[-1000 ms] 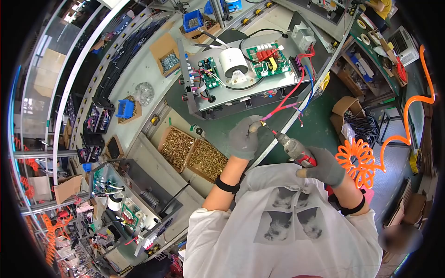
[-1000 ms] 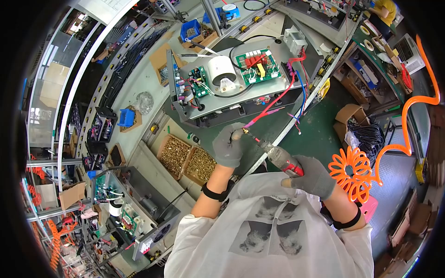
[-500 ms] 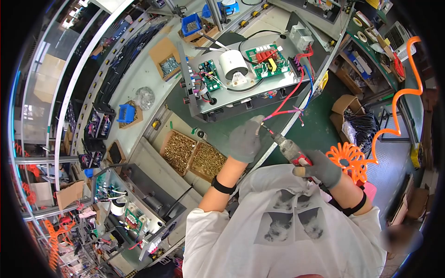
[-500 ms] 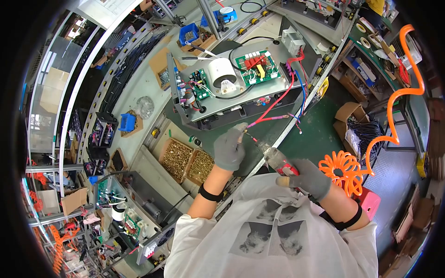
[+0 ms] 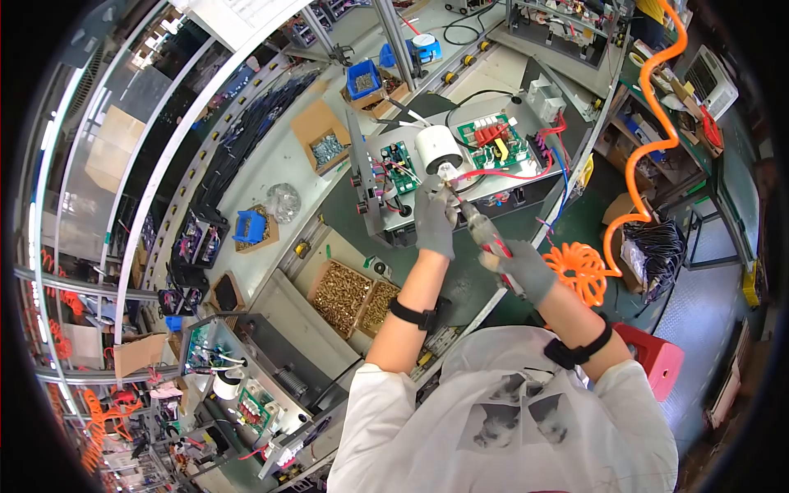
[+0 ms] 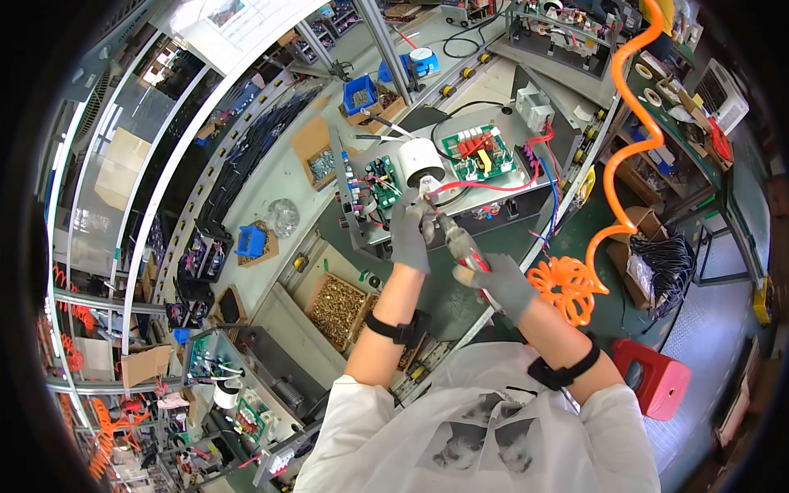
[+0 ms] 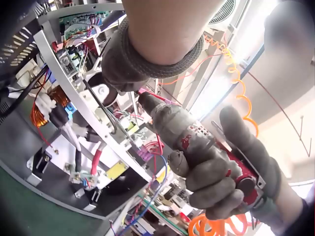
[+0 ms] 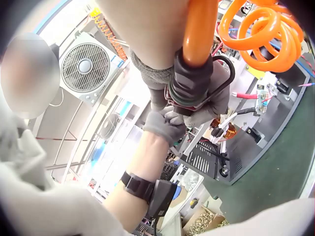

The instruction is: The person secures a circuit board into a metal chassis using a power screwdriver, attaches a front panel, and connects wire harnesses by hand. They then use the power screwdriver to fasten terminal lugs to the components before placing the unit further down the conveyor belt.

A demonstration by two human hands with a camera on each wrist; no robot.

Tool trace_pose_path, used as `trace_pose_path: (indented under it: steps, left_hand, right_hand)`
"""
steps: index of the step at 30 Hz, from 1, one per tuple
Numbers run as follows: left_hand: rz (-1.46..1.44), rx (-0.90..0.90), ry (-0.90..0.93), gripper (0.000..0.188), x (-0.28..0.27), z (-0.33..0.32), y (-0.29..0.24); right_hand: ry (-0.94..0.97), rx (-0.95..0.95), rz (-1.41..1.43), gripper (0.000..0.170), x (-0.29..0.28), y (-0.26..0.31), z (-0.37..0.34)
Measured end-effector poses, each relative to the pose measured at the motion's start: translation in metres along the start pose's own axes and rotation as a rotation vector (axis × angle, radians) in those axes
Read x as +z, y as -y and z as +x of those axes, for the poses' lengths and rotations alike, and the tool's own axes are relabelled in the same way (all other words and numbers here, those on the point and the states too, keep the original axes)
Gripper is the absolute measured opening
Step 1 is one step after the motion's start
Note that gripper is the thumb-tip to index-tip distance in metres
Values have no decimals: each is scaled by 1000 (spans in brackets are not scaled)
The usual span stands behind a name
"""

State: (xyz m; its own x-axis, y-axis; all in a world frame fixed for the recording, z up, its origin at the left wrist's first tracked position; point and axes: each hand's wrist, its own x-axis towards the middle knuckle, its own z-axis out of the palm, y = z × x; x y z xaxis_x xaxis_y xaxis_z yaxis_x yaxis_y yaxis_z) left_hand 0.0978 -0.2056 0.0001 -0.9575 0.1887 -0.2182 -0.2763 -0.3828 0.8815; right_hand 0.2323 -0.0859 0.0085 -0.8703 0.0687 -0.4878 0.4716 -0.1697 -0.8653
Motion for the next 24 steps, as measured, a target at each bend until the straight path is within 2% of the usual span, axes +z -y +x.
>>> trace_pose_path:
  steps: [3, 8, 10, 11, 13, 14, 15, 17, 18, 20, 21, 23, 24]
  left_hand:
    - [-93, -80, 79, 5, -5, 22, 13]
    - [-62, -102, 7, 4, -19, 35, 31]
    - [333, 141, -26, 30, -36, 49, 46]
    - [332, 140, -29, 30, -38, 50, 46]
    - [710, 324, -141, 40, -15, 28, 5]
    - [1056, 467, -176, 51, -7, 22, -10]
    - [1056, 464, -173, 51, 5, 17, -26]
    - [1465, 455, -168, 74, 27, 18, -50]
    - [1462, 450, -164, 74, 31, 26, -52]
    - [1784, 409, -36, 100, 40, 45, -56]
    - [1813, 389, -8, 106, 43, 53, -59]
    - [1935, 275, 159, 104, 49, 67, -62]
    - [1934, 279, 167, 104, 52, 68, -65]
  right_hand:
    - [-38, 0, 92, 37, 9, -6, 22]
    - [-39, 2, 130, 39, 13, -16, 37]
    - [-75, 6, 198, 39, 13, -16, 38]
    - [-75, 8, 196, 39, 13, -16, 39]
    - [-89, 4, 140, 39, 13, -19, 40]
    - [-91, 7, 140, 39, 15, -18, 39]
    - [-98, 9, 167, 39, 18, -15, 37]
    - [-109, 15, 194, 39, 22, -9, 34]
    - [-110, 39, 226, 39, 24, -8, 32]
    - [-115, 64, 259, 40, 26, -6, 32]
    - [-75, 102, 326, 41, 27, -6, 33]
    - [-42, 135, 395, 42, 29, -1, 34]
    - [-53, 158, 406, 44, 31, 2, 32]
